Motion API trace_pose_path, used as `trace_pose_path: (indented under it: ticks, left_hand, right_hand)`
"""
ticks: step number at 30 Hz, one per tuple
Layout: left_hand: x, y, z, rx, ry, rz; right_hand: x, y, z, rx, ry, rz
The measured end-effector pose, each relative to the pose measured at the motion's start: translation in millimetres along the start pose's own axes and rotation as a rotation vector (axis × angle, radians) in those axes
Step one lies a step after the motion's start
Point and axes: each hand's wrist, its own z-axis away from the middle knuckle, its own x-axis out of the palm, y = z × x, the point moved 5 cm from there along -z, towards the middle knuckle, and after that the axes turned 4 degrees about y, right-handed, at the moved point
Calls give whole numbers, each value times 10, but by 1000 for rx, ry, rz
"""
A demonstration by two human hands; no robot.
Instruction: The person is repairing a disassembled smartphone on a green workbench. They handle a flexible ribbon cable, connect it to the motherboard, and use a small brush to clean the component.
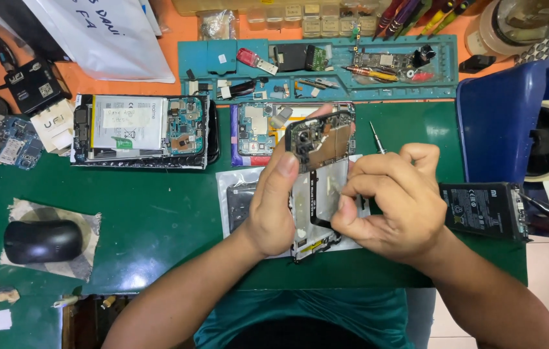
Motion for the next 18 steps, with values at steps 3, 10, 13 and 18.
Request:
trace_pose_path:
  ticks: [3,10,13,18]
  left_hand:
    - [-71,-76,-30,-193,38,339]
    - [-91,-43,-23,-154,-15,350]
    - [-108,94,-8,105,-34,-131]
    - [-26,101,27,70,-65,-147]
  right_hand:
    - [4,12,29,-7,-25,-63]
    - [-15,95,87,53,-14,-39]
    - [13,73,66,11,-71,32]
    - [12,8,31,11,-33,64]
